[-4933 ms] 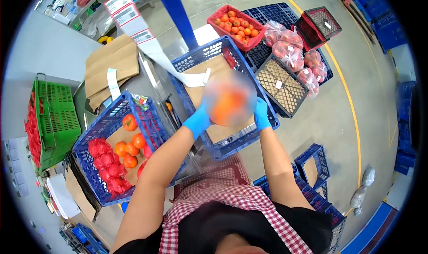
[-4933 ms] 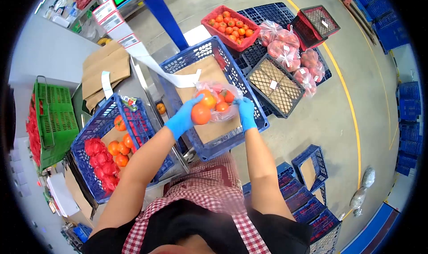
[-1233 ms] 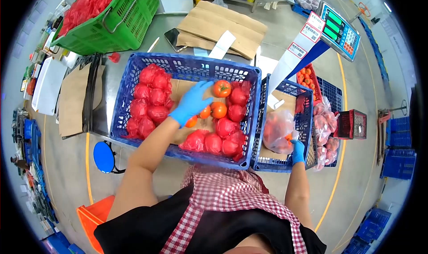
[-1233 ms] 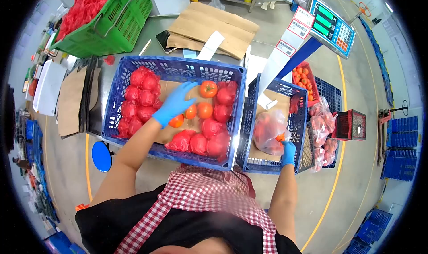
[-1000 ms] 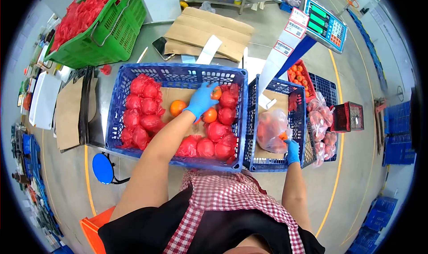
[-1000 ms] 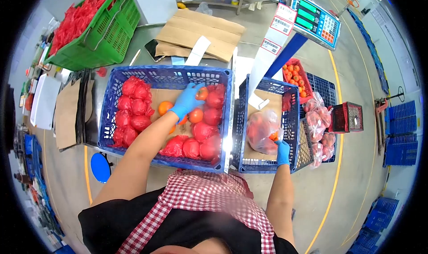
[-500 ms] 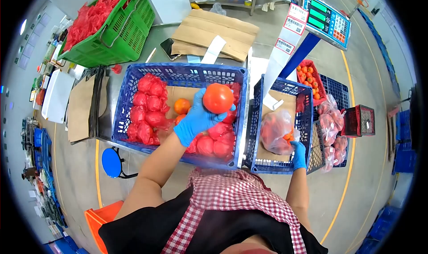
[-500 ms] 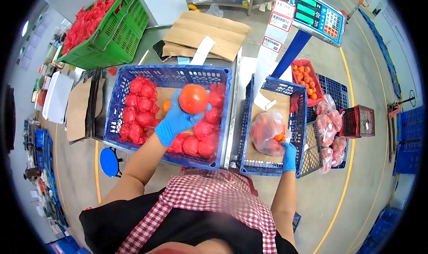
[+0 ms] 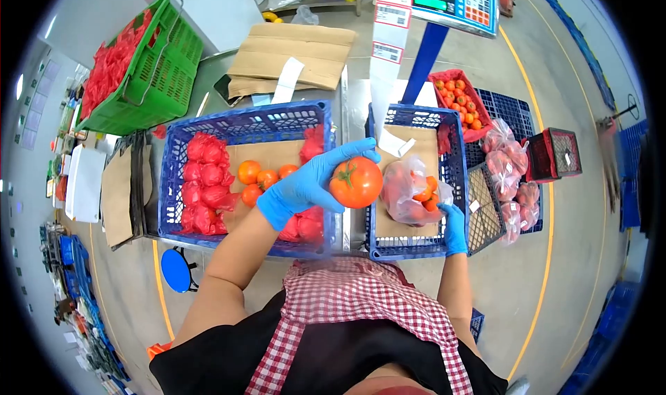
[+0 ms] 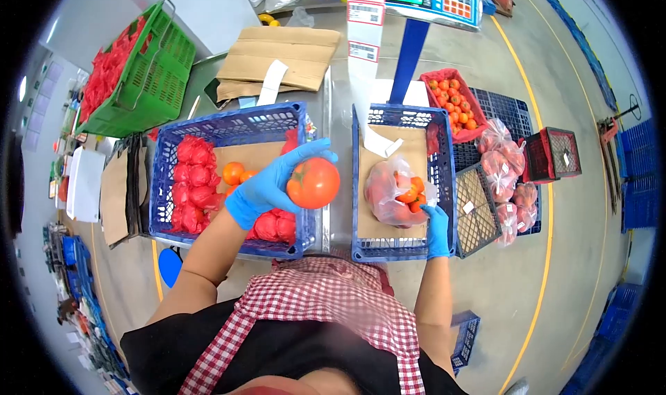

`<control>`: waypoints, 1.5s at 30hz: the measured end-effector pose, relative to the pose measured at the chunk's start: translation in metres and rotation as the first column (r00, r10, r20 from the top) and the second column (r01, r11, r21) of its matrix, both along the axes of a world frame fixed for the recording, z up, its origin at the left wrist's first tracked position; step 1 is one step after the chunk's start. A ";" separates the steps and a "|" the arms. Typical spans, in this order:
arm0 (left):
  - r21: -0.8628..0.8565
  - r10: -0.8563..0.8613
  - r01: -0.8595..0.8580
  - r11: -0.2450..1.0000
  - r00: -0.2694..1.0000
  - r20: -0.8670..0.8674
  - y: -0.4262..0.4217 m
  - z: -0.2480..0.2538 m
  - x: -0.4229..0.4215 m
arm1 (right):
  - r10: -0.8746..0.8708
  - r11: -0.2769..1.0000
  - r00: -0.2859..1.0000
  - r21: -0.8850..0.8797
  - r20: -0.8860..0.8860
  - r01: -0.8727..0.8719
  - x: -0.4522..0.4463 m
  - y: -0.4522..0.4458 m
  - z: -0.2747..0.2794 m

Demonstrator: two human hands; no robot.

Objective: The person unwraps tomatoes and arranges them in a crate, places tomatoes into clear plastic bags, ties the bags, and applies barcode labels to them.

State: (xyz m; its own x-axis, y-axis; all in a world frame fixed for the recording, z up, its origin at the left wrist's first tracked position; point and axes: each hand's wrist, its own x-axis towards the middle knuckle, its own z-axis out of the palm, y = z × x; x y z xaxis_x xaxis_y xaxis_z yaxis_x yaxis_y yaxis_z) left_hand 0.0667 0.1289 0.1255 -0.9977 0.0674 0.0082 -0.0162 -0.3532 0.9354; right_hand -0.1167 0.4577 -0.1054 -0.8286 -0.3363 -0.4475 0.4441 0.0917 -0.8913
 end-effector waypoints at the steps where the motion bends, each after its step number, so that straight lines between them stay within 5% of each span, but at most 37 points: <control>1: 0.022 -0.032 0.032 0.999 0.999 -0.004 0.003 0.001 -0.006 | -0.003 0.993 1.000 0.117 0.025 0.000 -0.002 0.001 -0.001; 4: -0.031 -0.037 0.040 0.999 0.996 0.085 0.019 0.001 -0.028 | -0.010 0.999 1.000 -0.050 0.018 0.010 0.000 0.005 -0.003; 10: 0.281 -0.250 0.147 0.949 0.890 0.381 0.086 -0.076 -0.116 | 0.102 0.977 0.995 -0.191 0.018 -0.097 -0.005 0.006 -0.014; 12: 0.131 -0.274 0.245 0.961 0.910 0.311 0.117 -0.146 -0.151 | 0.043 0.974 0.999 -0.225 0.005 -0.041 0.000 -0.002 -0.002; 13: -0.196 -0.238 0.262 0.945 0.961 0.139 0.126 -0.136 -0.156 | 0.038 0.956 0.999 -0.291 0.037 -0.026 0.002 -0.001 0.000; 15: -0.422 -0.235 0.196 0.885 0.971 -0.043 0.145 -0.148 -0.164 | -0.030 0.891 0.993 -0.446 0.116 0.079 0.007 0.007 -0.013; 16: -0.059 -0.315 0.331 0.942 0.930 0.186 0.154 -0.204 -0.179 | -0.063 0.867 0.988 -0.482 0.139 0.123 0.011 0.008 -0.008; 17: 0.298 -0.382 0.275 0.914 0.831 0.405 0.164 -0.259 -0.194 | -0.071 0.851 0.985 -0.506 0.158 0.142 0.014 0.012 -0.009; 20: -0.249 0.138 0.026 0.968 0.774 0.618 0.181 -0.283 -0.188 | -0.107 0.843 0.974 -0.501 0.202 0.197 0.020 0.021 -0.001; 21: -0.283 0.034 0.169 0.944 0.804 0.593 0.177 -0.279 -0.189 | -0.096 0.846 0.974 -0.499 0.205 0.188 0.019 0.023 -0.004; 24: -0.526 0.056 0.213 0.823 0.892 0.448 0.179 -0.289 -0.183 | -0.054 0.857 0.978 -0.494 0.199 0.148 0.016 0.030 -0.014; 28: -0.920 0.036 0.119 0.372 0.989 0.143 0.149 -0.328 -0.172 | -0.047 0.869 0.981 -0.476 0.189 0.133 0.009 0.029 -0.019; 29: -0.841 0.178 0.038 0.539 0.971 0.157 0.144 -0.378 -0.174 | -0.074 0.887 0.977 -0.435 0.200 0.156 0.010 0.025 -0.011; 31: -0.770 0.256 0.092 0.632 0.912 0.319 0.141 -0.386 -0.162 | -0.073 0.858 0.980 -0.490 0.183 0.155 0.009 0.026 -0.020; 33: -0.859 0.152 0.330 0.391 0.898 0.414 0.116 -0.339 -0.160 | -0.070 0.846 0.977 -0.507 0.200 0.165 0.007 0.020 -0.013; 36: -0.895 -0.070 0.419 -0.151 0.899 0.433 0.105 -0.329 -0.162 | -0.096 0.865 0.976 -0.469 0.198 0.180 0.007 0.014 -0.010; 38: -0.889 -0.072 0.449 -0.094 0.887 0.456 0.100 -0.287 -0.164 | -0.108 0.894 0.976 -0.412 0.189 0.178 0.005 0.011 -0.015; 39: -0.865 -0.159 0.470 -0.175 0.853 0.496 0.097 -0.265 -0.165 | -0.110 0.906 0.977 -0.387 0.180 0.173 0.005 0.008 -0.015; 42: -0.886 -0.422 0.458 -0.064 0.793 0.440 0.084 -0.182 -0.160 | -0.055 0.965 0.994 -0.252 0.099 0.078 0.002 -0.001 -0.004; 44: -0.943 -0.378 0.161 0.292 0.925 0.041 0.067 -0.130 -0.139 | -0.063 0.976 0.993 -0.201 0.101 0.082 0.002 -0.009 -0.001; 45: -0.836 -0.251 0.183 0.517 0.966 0.057 0.058 -0.091 -0.129 | -0.050 0.982 0.996 -0.178 0.069 0.062 0.001 -0.011 -0.001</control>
State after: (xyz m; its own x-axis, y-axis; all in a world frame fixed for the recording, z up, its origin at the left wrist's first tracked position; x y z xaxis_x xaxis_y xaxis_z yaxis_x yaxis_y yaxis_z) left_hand -0.0623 0.1865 0.0342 -0.9502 0.2921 -0.1084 0.0885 0.5866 0.8050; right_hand -0.1155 0.4464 -0.1067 -0.8199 -0.3700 -0.4368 0.5008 -0.0939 -0.8605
